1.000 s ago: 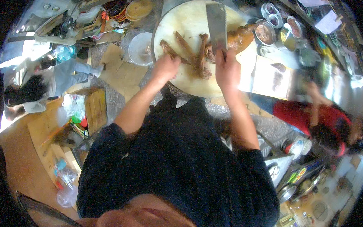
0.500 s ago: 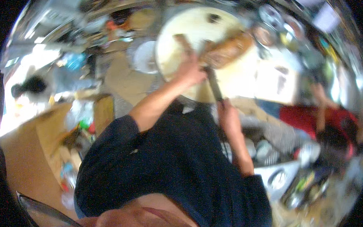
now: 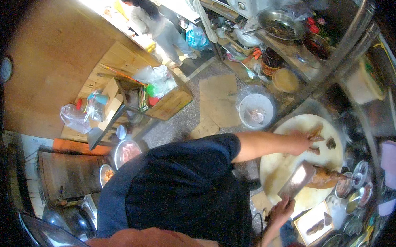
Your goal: The person retrieves a whole cooked duck from a steamer, places it on a cutting board, and uses a cleaver to chop it into smaller pieces. The chopped pieces are then arranged on a wooden serving tray.
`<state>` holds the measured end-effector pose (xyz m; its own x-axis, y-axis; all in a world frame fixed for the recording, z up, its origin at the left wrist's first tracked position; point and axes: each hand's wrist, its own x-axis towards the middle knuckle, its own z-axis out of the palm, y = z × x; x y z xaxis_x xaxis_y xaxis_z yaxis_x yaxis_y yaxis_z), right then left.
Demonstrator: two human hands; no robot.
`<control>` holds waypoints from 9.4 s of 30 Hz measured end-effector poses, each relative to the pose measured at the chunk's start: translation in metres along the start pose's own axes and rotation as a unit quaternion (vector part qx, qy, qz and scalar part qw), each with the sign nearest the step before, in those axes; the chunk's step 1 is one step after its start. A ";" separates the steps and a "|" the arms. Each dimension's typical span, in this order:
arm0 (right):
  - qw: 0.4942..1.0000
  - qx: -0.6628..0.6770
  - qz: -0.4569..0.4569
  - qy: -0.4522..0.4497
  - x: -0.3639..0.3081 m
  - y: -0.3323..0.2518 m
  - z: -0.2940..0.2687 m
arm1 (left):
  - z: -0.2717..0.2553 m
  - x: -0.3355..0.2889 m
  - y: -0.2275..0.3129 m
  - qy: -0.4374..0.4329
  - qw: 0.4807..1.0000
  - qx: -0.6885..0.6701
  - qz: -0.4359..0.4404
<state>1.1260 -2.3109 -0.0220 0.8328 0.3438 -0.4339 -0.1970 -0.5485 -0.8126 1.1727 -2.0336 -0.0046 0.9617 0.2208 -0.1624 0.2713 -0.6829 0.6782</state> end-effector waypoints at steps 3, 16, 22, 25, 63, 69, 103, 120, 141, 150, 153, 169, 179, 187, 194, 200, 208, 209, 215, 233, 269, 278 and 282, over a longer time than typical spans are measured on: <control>0.993 0.088 -0.006 0.073 -0.028 -0.002 -0.024 | 0.004 0.000 -0.003 0.089 0.994 -0.064 0.012; 0.986 0.122 0.081 0.074 0.034 0.040 -0.214 | 0.124 0.127 0.136 0.055 0.996 0.059 0.033; 0.992 0.115 0.049 -0.016 0.059 0.055 -0.265 | 0.135 0.105 0.150 -0.032 0.999 0.018 0.029; 0.980 0.170 0.051 -0.090 0.069 0.060 -0.273 | 0.137 0.054 0.146 -0.117 0.988 0.034 0.099; 0.965 0.251 -0.070 0.009 0.081 0.078 -0.110 | 0.157 0.014 0.132 -0.011 0.989 0.131 0.062; 0.986 0.111 0.085 -0.095 0.061 0.104 -0.189 | 0.118 0.035 0.118 -0.085 0.968 0.215 0.101; 0.830 -0.286 -0.265 -0.399 0.211 -0.032 -0.118 | 0.054 -0.046 0.074 -0.041 0.890 -0.338 -0.303; 0.959 -0.269 -0.019 -0.093 0.026 -0.062 -0.097 | 0.053 -0.098 -0.031 -0.037 0.887 -0.371 -0.273; 0.952 -0.303 -0.031 -0.010 -0.021 0.014 -0.017 | 0.051 -0.115 -0.033 -0.016 0.906 -0.355 -0.228; 0.964 -0.248 -0.069 0.071 -0.006 0.003 -0.056 | 0.056 -0.090 0.013 0.015 0.994 -0.069 -0.087; 0.975 -0.218 -0.041 0.034 -0.026 -0.001 -0.054 | 0.040 -0.053 0.005 -0.038 0.995 0.007 0.093; 0.981 -0.175 -0.068 0.044 -0.037 0.017 -0.025 | 0.032 -0.001 -0.004 -0.202 0.955 0.143 0.163; 0.987 -0.154 -0.033 0.024 -0.037 0.017 -0.021 | 0.043 0.006 0.028 -0.218 0.901 0.338 0.163; 0.990 -0.139 -0.023 0.027 -0.036 0.019 -0.018 | 0.036 0.025 0.015 -0.246 0.906 0.297 0.177; 0.989 -0.138 -0.027 0.035 -0.035 0.023 -0.014 | 0.011 0.022 -0.023 -0.259 0.965 -0.008 0.036; 0.985 -0.156 -0.050 0.048 -0.035 0.026 -0.011 | 0.034 0.011 -0.014 -0.209 0.970 0.100 0.077; 0.984 -0.167 -0.037 0.043 -0.036 0.023 -0.009 | 0.044 0.031 -0.018 -0.211 0.941 0.193 0.181; 0.984 -0.166 -0.038 0.045 -0.037 0.022 -0.009 | 0.043 0.033 -0.019 -0.216 0.942 0.180 0.185; 0.990 -0.139 -0.010 0.035 -0.039 0.017 -0.009 | 0.031 0.040 -0.008 -0.283 0.950 0.114 0.070; 0.987 -0.156 -0.009 0.029 -0.031 0.013 -0.017 | -0.093 0.008 -0.090 -0.074 0.952 -0.274 -0.114; 0.990 0.119 0.073 -0.017 0.048 0.060 -0.187 | 0.018 -0.010 0.004 0.184 0.979 0.081 -0.030; 0.960 0.144 0.088 -0.222 0.129 0.051 -0.203 | 0.073 0.020 0.040 0.153 0.981 0.106 -0.050; 0.949 0.163 0.073 -0.261 0.120 0.031 -0.194 | 0.111 0.017 0.078 0.138 0.986 -0.006 -0.097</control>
<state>1.3197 -2.4341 -0.0235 0.4321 0.6597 -0.6148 -0.5105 -0.3831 -0.7698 1.2149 -2.1606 -0.0339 0.8441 0.5286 -0.0901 0.4474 -0.6017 0.6616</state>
